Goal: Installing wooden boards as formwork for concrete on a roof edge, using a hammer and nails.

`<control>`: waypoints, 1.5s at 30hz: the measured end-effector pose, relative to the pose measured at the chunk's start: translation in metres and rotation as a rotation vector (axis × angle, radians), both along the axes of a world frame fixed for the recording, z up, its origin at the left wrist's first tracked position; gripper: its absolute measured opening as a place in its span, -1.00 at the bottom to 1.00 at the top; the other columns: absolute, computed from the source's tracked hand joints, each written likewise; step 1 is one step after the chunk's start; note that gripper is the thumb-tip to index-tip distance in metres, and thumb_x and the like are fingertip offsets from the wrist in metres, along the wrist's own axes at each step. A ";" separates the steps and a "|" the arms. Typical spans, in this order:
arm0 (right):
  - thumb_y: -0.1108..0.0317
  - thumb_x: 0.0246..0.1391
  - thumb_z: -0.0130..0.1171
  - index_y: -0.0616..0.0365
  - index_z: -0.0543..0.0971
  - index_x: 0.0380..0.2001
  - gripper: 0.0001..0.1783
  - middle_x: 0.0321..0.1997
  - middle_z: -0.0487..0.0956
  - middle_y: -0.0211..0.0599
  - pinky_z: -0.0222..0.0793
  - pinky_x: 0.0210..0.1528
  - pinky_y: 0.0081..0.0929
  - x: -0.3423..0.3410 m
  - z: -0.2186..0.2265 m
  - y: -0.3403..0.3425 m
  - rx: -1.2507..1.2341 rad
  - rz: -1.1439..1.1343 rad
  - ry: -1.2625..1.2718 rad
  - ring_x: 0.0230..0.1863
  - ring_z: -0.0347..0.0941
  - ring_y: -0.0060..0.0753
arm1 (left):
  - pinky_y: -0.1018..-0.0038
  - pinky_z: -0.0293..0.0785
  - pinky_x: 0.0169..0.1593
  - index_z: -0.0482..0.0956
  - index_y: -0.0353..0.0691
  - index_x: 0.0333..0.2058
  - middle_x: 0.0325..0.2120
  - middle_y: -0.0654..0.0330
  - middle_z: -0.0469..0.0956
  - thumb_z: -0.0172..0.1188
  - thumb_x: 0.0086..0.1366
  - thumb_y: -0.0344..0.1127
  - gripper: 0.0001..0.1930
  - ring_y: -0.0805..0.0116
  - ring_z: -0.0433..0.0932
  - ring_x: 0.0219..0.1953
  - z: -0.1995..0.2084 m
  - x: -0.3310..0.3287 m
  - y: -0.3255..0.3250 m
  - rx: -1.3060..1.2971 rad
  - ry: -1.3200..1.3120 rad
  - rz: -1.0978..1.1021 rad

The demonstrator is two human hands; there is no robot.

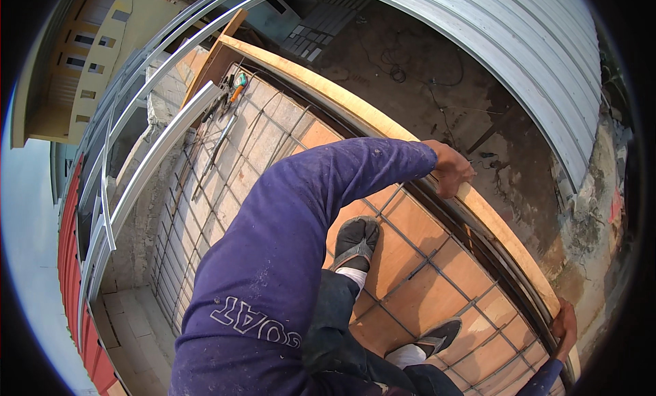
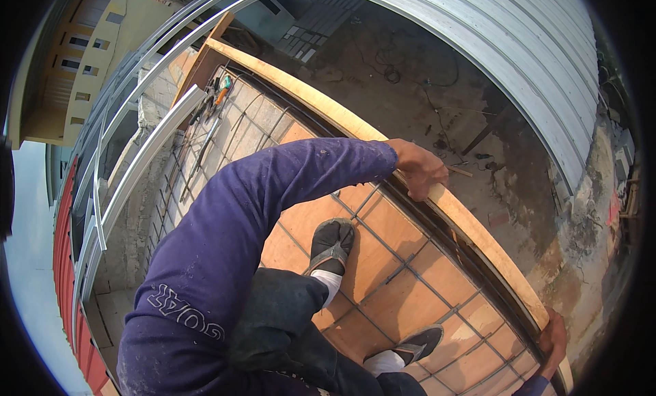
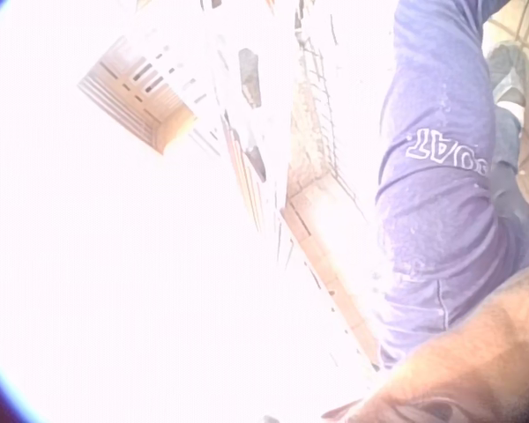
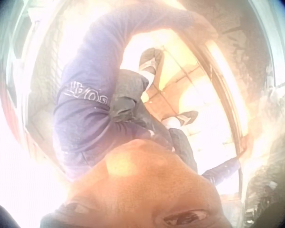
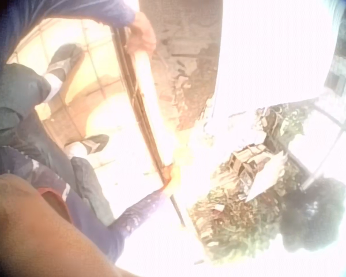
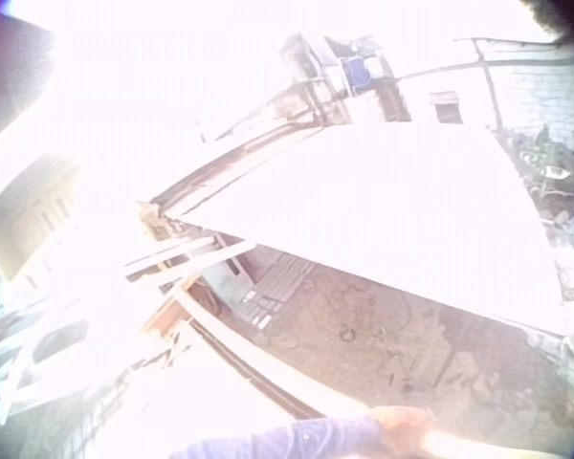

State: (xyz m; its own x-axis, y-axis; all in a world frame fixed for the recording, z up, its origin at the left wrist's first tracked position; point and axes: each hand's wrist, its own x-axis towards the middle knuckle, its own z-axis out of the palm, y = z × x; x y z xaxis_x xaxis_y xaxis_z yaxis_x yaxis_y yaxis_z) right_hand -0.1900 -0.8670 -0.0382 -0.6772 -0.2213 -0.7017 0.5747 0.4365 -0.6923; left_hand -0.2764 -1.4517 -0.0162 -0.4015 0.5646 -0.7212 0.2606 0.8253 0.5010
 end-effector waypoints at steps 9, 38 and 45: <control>0.06 0.40 -0.39 0.28 0.55 -0.14 -0.42 -0.28 0.58 0.00 0.33 -0.06 -0.34 0.002 0.006 -0.002 0.255 0.167 0.130 -0.26 0.45 -0.10 | 0.20 0.51 -0.13 0.57 -0.14 -0.05 -0.21 0.02 0.61 0.12 -0.18 -0.40 -0.44 0.05 0.58 -0.13 0.002 0.009 0.000 0.014 0.091 0.017; -0.21 0.30 -0.61 0.27 0.55 -0.15 -0.16 -0.31 0.56 0.17 0.35 -0.13 -0.22 -0.002 -0.005 -0.024 0.568 0.696 0.379 -0.23 0.51 0.07 | 0.23 0.51 -0.16 0.55 -0.13 -0.01 -0.21 0.06 0.61 0.16 -0.22 -0.36 -0.37 0.10 0.59 -0.15 -0.032 0.016 0.001 -0.033 0.119 -0.023; 0.47 0.07 -0.05 0.15 0.54 -0.11 -0.68 -0.52 0.52 0.03 0.41 -0.35 -0.30 0.001 0.029 -0.042 0.726 0.825 0.303 -0.49 0.50 -0.18 | 0.29 0.53 -0.19 0.59 -0.35 -0.14 -0.25 0.03 0.62 0.41 -0.27 -0.03 -0.31 0.08 0.60 -0.21 -0.022 0.009 0.027 -0.131 0.175 -0.068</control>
